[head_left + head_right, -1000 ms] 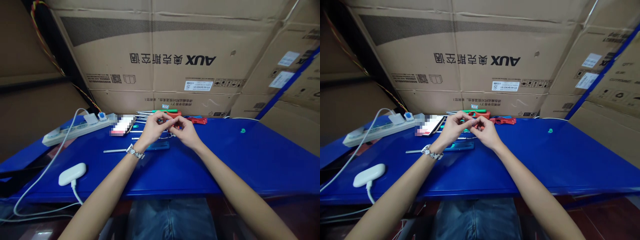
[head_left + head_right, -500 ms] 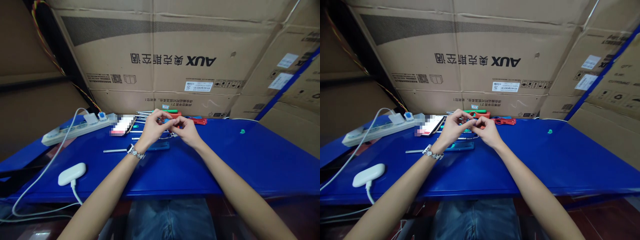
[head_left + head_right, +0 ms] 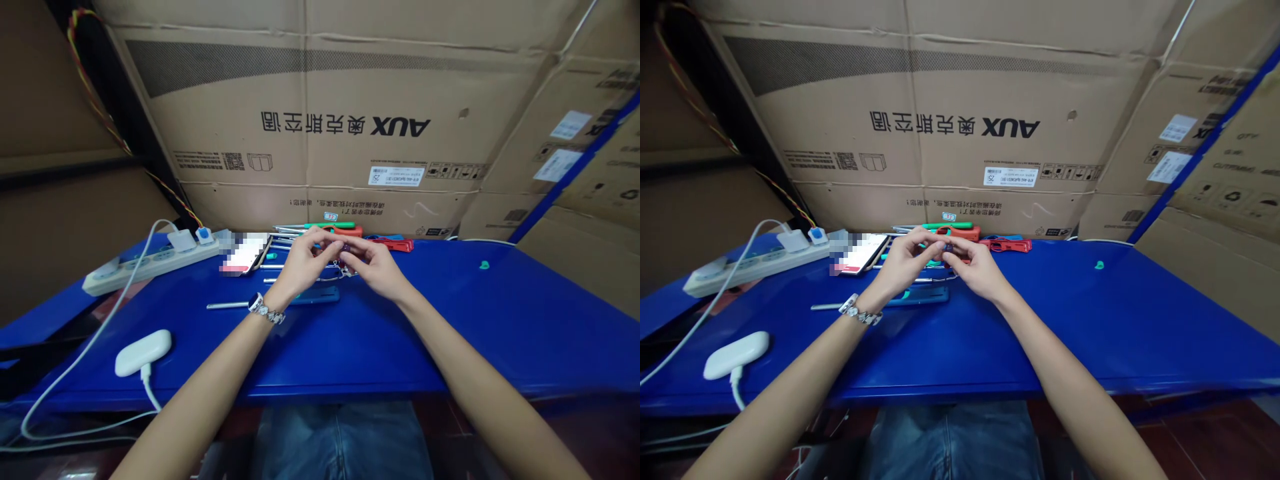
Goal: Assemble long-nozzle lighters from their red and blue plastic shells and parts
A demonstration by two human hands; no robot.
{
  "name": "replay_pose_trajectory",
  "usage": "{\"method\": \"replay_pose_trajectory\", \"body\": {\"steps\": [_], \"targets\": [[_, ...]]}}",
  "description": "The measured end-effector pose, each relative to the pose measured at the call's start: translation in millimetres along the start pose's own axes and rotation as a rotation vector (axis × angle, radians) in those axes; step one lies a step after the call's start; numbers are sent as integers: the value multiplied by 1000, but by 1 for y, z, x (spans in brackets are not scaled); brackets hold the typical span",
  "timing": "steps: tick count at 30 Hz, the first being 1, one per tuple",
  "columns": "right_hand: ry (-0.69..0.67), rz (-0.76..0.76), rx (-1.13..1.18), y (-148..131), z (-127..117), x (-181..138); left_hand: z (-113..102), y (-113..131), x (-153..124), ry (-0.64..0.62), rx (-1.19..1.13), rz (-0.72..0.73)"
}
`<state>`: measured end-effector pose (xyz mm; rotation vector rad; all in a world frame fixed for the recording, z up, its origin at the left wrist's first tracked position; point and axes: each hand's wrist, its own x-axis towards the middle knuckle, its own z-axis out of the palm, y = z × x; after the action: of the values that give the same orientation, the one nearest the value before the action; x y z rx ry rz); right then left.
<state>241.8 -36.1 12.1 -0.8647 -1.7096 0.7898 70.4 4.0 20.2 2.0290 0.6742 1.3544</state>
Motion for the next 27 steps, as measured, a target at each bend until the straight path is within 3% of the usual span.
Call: {"method": "replay_pose_trajectory", "body": {"steps": [3, 4, 8, 10, 14, 21, 27], "targets": [[99, -43, -71, 6, 3, -1, -4, -10, -12, 74, 31, -82], [122, -63, -112, 9, 5, 0, -6, -14, -18, 21, 112, -90], [216, -112, -279, 14, 13, 1, -13, -30, -45, -388, 372, -65], [264, -129, -329, 13, 15, 1, -14, -35, -52, -480, 368, -91], [296, -158, -354, 5, 14, -2, -11, -37, -53, -484, 305, -145], [277, 63, 94, -1, 10, 8, -11, -34, -51, -478, 286, -158], [330, 129, 177, -1, 20, 13, -11, -34, -50, -476, 288, -158]]}}
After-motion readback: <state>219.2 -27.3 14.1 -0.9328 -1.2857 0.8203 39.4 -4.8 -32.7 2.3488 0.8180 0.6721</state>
